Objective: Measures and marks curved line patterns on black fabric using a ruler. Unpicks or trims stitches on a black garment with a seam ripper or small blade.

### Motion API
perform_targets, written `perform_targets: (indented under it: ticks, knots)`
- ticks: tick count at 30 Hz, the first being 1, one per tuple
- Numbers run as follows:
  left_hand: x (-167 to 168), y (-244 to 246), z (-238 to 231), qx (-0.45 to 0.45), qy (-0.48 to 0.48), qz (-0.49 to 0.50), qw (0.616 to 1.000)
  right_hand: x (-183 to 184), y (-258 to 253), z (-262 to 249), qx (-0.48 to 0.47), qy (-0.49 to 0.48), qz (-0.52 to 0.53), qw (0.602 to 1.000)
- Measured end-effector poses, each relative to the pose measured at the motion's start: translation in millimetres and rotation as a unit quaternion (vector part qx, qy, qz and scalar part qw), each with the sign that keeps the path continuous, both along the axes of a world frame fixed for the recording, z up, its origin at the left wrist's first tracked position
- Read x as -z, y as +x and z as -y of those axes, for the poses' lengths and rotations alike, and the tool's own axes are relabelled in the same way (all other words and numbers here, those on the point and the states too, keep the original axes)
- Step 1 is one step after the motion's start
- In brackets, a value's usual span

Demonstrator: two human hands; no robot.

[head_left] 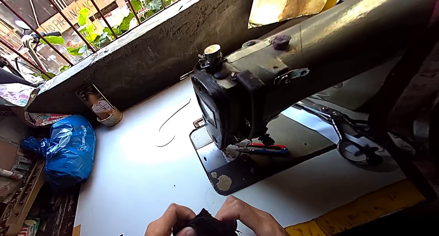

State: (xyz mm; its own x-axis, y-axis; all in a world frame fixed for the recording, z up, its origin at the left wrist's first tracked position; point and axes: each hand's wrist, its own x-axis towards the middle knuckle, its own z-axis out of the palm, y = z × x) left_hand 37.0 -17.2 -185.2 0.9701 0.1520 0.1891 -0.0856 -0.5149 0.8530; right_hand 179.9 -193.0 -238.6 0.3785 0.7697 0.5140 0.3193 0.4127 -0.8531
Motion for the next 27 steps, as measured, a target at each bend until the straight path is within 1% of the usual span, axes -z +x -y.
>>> perform_targets:
  ticks: [2, 4, 8, 10, 14, 18, 23, 25, 27]
  knots:
    - [7.6, -0.4, -3.8, -0.003, -0.074, -0.008, 0.997, 0.8, -0.3, 1.0, 0.004, -0.012, -0.006, 1.000]
    - [12.5, 1.5, -5.0, -0.009, -0.127, -0.016, 0.992, 2.2, -1.3, 0.5, 0.013, -0.022, -0.030, 0.999]
    - [14.4, 3.5, -6.9, -0.008, -0.140, -0.023, 0.990, 2.8, -0.2, -2.3, 0.031, -0.022, -0.045, 0.998]
    - [12.9, 3.4, -6.4, -0.008, -0.125, -0.020, 0.992, -0.3, 3.6, -5.5, 0.036, -0.014, -0.032, 0.999]
    - [9.4, 2.8, 0.1, -0.017, -0.057, 0.003, 0.998, -8.9, 5.1, -15.2, 0.040, -0.023, 0.014, 0.999]
    - [14.2, 3.6, 0.2, -0.036, 0.010, 0.036, 0.999, -5.9, -3.1, -23.6, 0.057, -0.031, 0.017, 0.998]
    - [10.5, 3.7, 5.3, -0.061, 0.034, 0.042, 0.997, -8.5, -10.0, -24.5, 0.091, -0.049, 0.036, 0.994]
    - [7.9, 3.8, 7.9, -0.090, 0.054, 0.044, 0.993, -9.2, -11.9, -25.8, 0.112, -0.053, 0.064, 0.990]
    - [-0.3, 3.5, 15.1, -0.124, 0.097, 0.012, 0.987, -7.7, -15.2, -28.9, 0.142, -0.048, 0.089, 0.985]
